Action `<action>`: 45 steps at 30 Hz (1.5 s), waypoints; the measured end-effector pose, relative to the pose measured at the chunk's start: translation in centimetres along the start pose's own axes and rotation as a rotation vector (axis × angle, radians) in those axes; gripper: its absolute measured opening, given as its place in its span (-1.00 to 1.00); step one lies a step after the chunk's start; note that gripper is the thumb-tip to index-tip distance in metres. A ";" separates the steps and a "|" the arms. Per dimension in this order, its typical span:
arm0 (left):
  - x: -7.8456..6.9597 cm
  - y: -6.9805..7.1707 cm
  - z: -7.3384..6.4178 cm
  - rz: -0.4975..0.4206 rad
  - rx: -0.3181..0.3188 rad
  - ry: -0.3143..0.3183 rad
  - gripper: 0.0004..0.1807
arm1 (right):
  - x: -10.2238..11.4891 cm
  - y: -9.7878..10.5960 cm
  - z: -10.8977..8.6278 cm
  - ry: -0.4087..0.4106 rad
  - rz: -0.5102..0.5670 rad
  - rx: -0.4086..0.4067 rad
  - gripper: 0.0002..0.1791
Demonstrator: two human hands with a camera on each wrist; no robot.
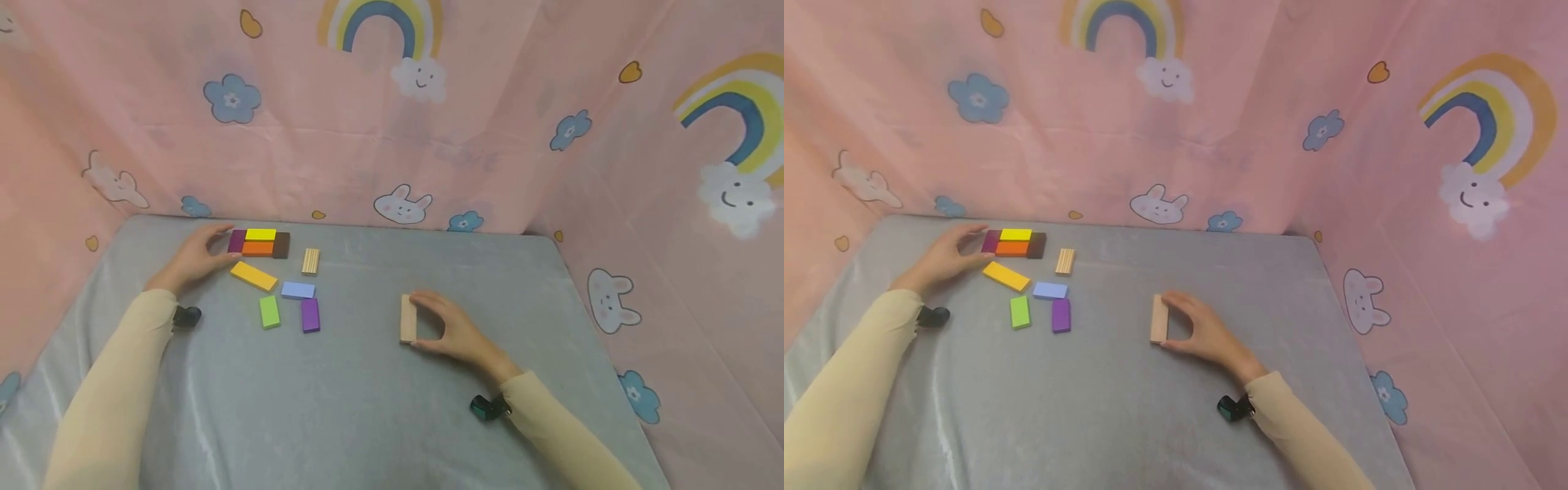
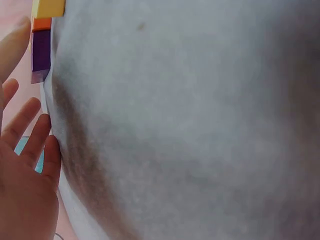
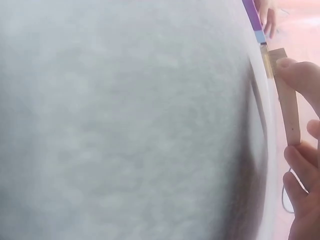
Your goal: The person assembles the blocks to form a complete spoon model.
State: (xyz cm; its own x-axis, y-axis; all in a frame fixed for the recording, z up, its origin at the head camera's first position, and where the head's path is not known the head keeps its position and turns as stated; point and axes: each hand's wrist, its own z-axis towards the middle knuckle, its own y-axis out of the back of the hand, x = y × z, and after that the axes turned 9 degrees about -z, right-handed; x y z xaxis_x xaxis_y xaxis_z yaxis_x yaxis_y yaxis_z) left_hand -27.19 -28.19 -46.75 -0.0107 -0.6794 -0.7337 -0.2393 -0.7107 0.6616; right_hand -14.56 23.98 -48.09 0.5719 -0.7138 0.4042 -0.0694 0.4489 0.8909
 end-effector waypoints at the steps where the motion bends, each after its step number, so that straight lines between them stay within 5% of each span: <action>1: 0.1 0.0 0.1 0.004 0.004 0.000 -0.04 | 0.0 0.0 -0.2 0.002 -0.003 0.002 -0.09; 17: 0.5 -0.1 0.4 0.078 0.032 0.021 -0.04 | -0.6 -0.6 -0.1 -0.027 0.035 0.085 -0.26; 45: -0.5 0.1 1.0 0.129 0.033 0.038 -0.14 | -1.0 -0.2 0.1 -0.072 0.066 0.170 -0.29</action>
State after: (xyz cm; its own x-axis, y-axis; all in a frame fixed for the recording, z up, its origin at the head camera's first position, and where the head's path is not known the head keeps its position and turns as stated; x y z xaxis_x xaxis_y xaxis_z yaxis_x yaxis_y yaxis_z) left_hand -28.17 -27.73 -46.48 -0.0064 -0.7714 -0.6363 -0.2700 -0.6113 0.7439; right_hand -15.21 24.49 -48.68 0.5019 -0.7255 0.4709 -0.2450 0.4029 0.8819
